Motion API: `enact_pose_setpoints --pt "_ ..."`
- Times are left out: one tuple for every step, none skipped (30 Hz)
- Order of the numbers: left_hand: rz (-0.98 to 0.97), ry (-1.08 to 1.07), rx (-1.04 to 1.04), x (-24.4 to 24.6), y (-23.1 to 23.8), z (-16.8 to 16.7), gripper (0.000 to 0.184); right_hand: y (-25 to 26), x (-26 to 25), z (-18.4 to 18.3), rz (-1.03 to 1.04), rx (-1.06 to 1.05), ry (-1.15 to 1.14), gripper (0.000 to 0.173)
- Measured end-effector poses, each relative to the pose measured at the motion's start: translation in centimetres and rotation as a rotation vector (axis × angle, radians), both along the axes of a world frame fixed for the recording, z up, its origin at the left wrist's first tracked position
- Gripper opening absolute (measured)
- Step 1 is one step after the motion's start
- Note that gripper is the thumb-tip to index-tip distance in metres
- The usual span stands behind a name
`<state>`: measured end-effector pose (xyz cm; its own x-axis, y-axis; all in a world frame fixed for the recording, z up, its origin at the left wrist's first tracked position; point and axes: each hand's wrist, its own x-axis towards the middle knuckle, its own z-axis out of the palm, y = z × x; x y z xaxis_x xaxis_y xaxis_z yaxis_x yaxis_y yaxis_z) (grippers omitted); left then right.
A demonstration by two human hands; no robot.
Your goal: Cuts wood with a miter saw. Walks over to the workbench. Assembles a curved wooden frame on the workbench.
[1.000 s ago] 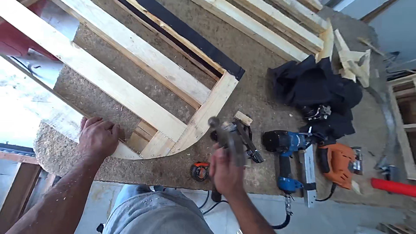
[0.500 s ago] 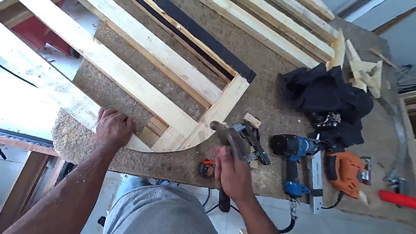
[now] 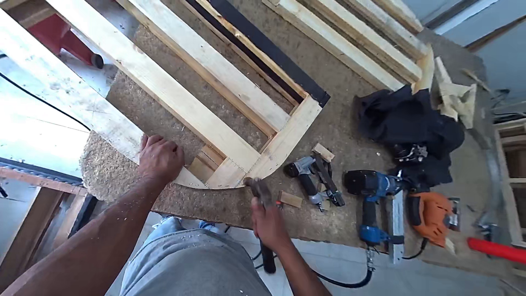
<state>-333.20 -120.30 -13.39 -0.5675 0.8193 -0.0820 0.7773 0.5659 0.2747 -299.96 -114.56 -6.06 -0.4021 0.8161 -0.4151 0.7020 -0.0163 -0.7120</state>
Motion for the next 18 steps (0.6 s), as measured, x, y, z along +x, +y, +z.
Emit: enact_pose_setpoints --pt "-0.003 0.0 -0.006 0.0 0.0 0.0 0.048 0.7 -0.6 0.3 0.009 -0.077 -0.133 0.047" --pt "-0.005 0.001 -0.007 -0.1 0.3 0.1 0.048 1.3 -1.2 1.7 0.006 -0.069 -0.16 0.045" --pt "-0.003 -0.003 -0.017 -0.2 0.4 0.2 0.048 1.0 -1.4 3.5 -0.019 0.007 -0.09 0.042" --pt "-0.006 -0.007 -0.035 -0.1 0.0 0.1 0.048 0.3 -1.4 5.5 -0.044 0.111 0.054 0.043" --pt "-0.008 -0.007 -0.038 -0.1 0.1 0.1 0.048 -0.1 -1.6 7.3 -0.07 0.195 0.23 0.046" --pt "-0.005 -0.005 -0.027 -0.2 0.3 0.0 0.048 -0.4 -1.9 8.1 -0.087 0.243 0.39 0.051" --pt "-0.002 -0.007 -0.018 -0.2 0.3 0.0 0.048 -0.9 -2.0 7.5 -0.096 0.254 0.483 0.056" --pt "-0.003 -0.01 -0.01 -0.3 0.4 0.0 0.047 -1.4 -1.7 5.3 -0.099 0.216 0.478 0.059" --pt "-0.002 -0.012 -0.003 -0.4 0.4 0.0 0.047 -1.8 -1.1 2.3 -0.077 0.142 0.361 0.061" --pt "0.0 -0.013 -0.001 -0.5 0.4 0.0 0.047 -1.4 -0.6 -0.1 -0.038 0.042 0.18 0.057" --pt "0.001 -0.02 -0.003 -0.4 0.3 0.0 0.047 -0.8 -0.4 -1.0 -0.003 -0.045 0.008 0.053" --pt "0.0 -0.021 -0.007 -0.3 0.3 0.1 0.047 0.0 -0.8 -0.3 0.011 -0.074 -0.104 0.049" --pt "-0.001 -0.016 -0.005 -0.5 0.6 0.2 0.047 0.4 -1.2 1.3 0.005 -0.018 -0.119 0.046" --pt "-0.001 -0.013 -0.01 -0.4 0.5 0.2 0.046 0.0 -1.2 3.1 -0.022 0.088 -0.044 0.045" --pt "-0.005 -0.014 -0.018 -0.2 0.3 0.1 0.046 -0.6 -1.4 4.7 -0.065 0.19 0.087 0.046" --pt "-0.001 -0.01 -0.017 -0.3 0.4 0.1 0.046 -1.0 -1.8 5.7 -0.095 0.251 0.222 0.05" --pt "0.001 -0.006 -0.014 -0.3 0.5 0.1 0.046 -1.5 -2.1 5.5 -0.117 0.263 0.29 0.054" --pt "0.0 -0.009 -0.012 -0.3 0.5 0.1 0.046 -2.0 -2.0 3.8 -0.13 0.233 0.28 0.056"
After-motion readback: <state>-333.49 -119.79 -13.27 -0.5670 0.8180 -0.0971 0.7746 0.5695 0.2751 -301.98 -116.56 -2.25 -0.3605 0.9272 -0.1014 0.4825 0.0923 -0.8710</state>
